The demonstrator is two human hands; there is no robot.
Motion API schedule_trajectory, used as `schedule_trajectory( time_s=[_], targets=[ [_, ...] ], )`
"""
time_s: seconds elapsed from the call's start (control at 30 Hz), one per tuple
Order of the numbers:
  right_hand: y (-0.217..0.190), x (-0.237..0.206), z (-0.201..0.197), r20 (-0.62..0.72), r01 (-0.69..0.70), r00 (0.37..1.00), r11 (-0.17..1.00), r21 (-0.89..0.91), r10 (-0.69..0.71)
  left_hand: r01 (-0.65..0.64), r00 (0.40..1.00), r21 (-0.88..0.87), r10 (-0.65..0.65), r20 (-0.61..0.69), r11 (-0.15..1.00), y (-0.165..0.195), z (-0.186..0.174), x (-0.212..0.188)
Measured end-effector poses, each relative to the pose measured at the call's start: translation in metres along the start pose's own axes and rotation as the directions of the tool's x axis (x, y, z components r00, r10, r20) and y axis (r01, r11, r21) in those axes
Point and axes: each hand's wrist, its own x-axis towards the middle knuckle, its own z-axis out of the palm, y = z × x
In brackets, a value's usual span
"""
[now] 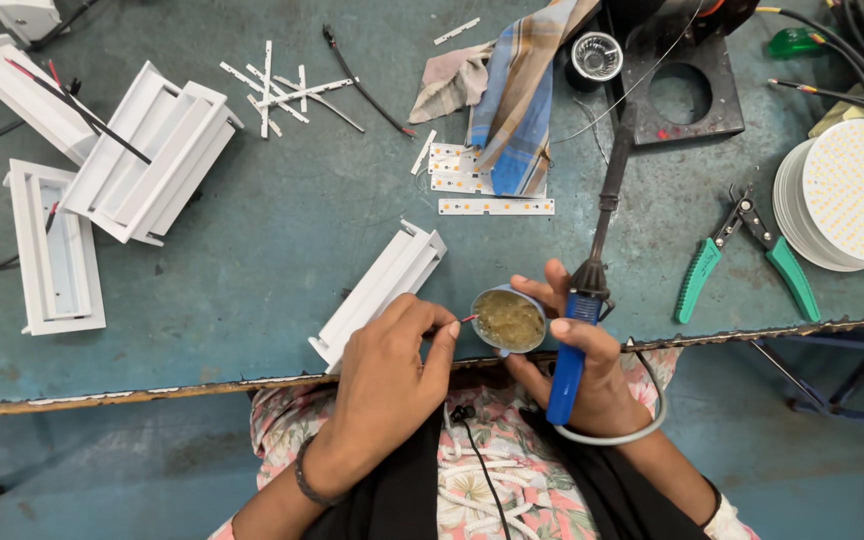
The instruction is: The person solders wires to LED strip modules using a soldering iron and solder wire. They repeatedly dip the wire ends into a small container of flux, then solder each wire to the LED strip contacts. Completed units are placed aside on the workbench.
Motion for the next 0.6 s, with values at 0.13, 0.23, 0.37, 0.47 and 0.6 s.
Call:
schedule_trajectory(
  time_s=[0.13,0.23,0.37,0.47,0.6],
  targets=[
    [0.0,-0.002,0.004,0.018,0.003,1.0,0.999,0.035,-0.004,0.032,0.999,0.029,-0.032,0.02,0.999,-0.001,0.0,0.003],
    [0.0,-0.004,0.005,0.04,0.003,0.999,0.998,0.056,-0.005,0.057,0.998,-0.007,-0.057,0.013,0.998,-0.003,0.001,0.004],
    [0.001,-0.004,0.009,0.045,0.012,0.999,0.999,0.05,-0.015,0.097,0.995,-0.026,-0.097,0.01,0.995,-0.006,0.001,0.004],
    [0.001,-0.004,0.012,0.051,0.021,0.998,0.998,0.059,-0.024,0.054,0.998,-0.06,-0.055,-0.008,0.997,-0.007,0.001,0.004],
    [0.001,-0.004,0.014,0.064,0.008,0.998,0.994,0.109,-0.015,0.095,0.995,-0.062,-0.095,0.0,0.993,-0.007,0.001,0.005]
  ],
)
